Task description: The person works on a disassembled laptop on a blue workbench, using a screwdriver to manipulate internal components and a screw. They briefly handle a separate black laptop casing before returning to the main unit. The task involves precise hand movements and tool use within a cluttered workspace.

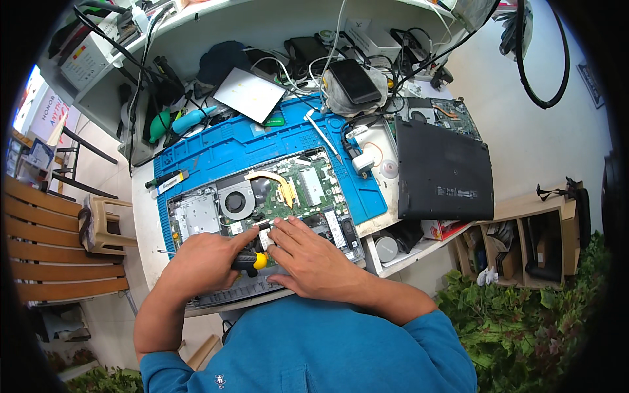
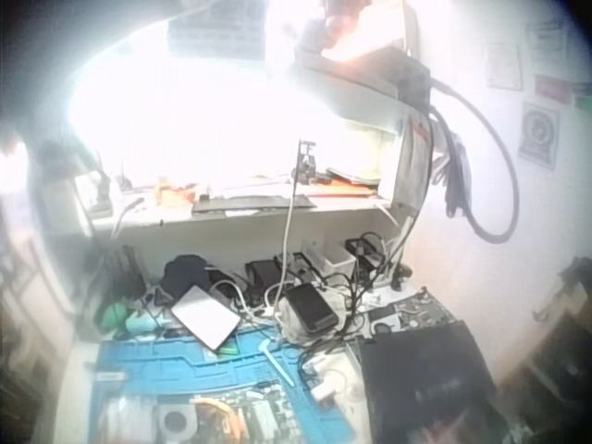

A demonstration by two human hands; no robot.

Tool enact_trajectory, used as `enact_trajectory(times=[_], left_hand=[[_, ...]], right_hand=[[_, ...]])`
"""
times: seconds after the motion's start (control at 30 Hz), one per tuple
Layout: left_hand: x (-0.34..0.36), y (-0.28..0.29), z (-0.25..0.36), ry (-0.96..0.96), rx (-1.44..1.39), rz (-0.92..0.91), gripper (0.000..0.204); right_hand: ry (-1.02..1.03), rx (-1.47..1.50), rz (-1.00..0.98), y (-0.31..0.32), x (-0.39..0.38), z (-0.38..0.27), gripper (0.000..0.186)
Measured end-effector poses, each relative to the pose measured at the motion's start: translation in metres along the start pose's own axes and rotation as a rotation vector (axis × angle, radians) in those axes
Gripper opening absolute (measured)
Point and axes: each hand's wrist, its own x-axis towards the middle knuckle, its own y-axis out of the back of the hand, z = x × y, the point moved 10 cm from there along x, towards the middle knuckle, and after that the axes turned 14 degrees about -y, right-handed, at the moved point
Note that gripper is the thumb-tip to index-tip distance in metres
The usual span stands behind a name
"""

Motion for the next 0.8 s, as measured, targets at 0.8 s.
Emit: enact_trajectory(times=[0.8], left_hand=[[-0.152,0.140,-0.165,-0.211,-0.521,1.681,0.067]], right_hand=[[-0.533,0.353,0.664,0.068,-0.100,0.146,0.013]])
